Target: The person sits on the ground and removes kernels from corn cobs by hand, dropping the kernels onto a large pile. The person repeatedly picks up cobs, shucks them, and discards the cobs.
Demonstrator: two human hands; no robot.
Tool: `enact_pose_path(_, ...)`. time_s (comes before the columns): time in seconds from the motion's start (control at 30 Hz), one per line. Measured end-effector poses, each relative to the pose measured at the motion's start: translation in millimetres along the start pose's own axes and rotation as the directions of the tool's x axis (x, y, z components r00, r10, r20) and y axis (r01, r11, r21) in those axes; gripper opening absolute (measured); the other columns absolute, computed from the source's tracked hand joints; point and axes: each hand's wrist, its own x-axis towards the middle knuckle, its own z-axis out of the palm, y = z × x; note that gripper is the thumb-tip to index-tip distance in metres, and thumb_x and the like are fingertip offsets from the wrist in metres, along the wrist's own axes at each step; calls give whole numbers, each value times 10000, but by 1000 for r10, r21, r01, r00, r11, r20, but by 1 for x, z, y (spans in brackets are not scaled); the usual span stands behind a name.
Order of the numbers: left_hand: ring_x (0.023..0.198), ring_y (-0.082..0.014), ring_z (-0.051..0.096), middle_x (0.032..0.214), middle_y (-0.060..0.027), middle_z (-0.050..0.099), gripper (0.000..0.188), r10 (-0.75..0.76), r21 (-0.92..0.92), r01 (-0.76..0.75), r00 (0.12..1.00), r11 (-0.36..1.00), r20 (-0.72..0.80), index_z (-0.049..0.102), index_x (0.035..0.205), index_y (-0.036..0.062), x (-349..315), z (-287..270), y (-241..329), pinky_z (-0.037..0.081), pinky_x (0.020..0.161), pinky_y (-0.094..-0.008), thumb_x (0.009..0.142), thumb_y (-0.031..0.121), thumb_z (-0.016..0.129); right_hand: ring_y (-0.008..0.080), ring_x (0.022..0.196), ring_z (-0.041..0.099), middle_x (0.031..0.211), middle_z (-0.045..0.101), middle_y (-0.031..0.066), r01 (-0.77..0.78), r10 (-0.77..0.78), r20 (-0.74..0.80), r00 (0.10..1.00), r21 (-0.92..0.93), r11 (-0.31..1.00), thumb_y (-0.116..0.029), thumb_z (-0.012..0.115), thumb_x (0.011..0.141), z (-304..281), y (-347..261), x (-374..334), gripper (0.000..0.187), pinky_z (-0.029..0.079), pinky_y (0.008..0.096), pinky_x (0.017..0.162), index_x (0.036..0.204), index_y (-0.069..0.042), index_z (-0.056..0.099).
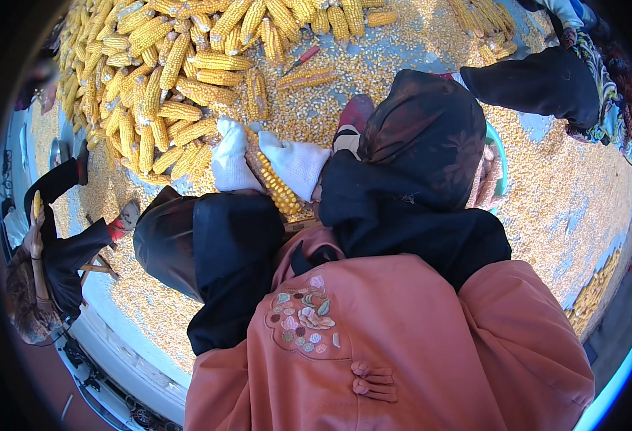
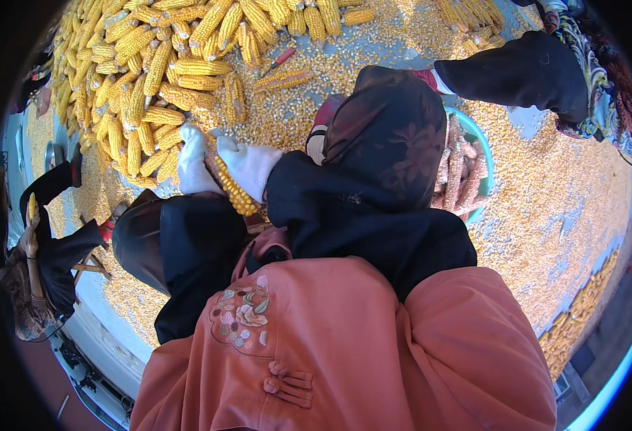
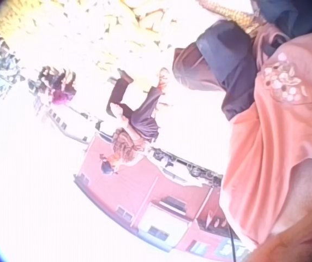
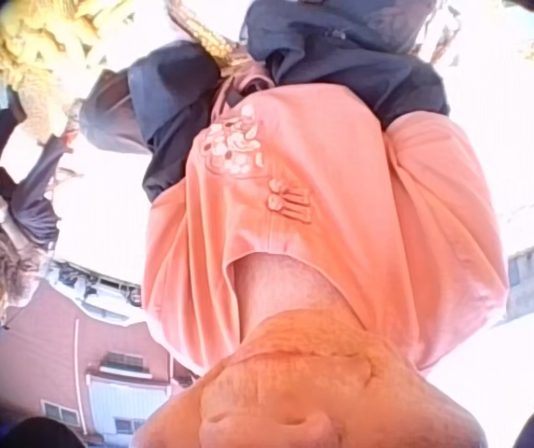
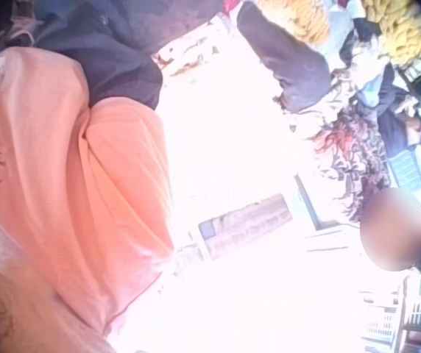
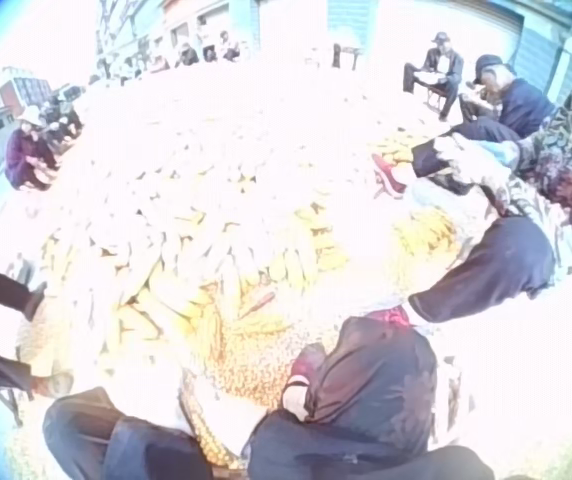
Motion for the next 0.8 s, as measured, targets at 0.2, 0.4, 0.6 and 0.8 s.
enact_pose_path(0.2,657,-215,532,741,-99,540,422,-66,363,79,997,928,-48,503,924,13,-5,24,9,461,609,-332,831,424,495,276,541,595,839,585,153,41,-41,-8,999,57,998,-170,357,866,17,14,6,345,485,374,480,1191,-53,341)
enact_pose_path(0.4,662,-220,529,778,-103,536,466,-67,135,80,993,988,-97,493,915,-2,-3,10,3,460,609,-334,829,456,487,314,644,597,860,589,166,-83,81,166,983,1,997,-252,301,917,15,4,2,310,490,374,598,1135,-54,397)
enact_pose_path(0.6,713,-233,526,804,-107,527,478,-101,231,77,990,970,95,475,954,5,15,-7,4,461,640,-365,825,465,485,324,690,600,717,586,193,-330,311,399,863,-21,944,-298,365,894,-11,-8,15,354,477,387,630,1133,-40,407)
enact_pose_path(0.8,723,-239,524,807,-110,526,480,-28,185,41,997,982,-72,469,966,9,0,-1,6,460,650,-376,824,467,485,323,684,603,658,578,200,-603,445,589,675,91,793,-307,402,875,-10,-15,20,363,476,397,611,1118,-37,414)
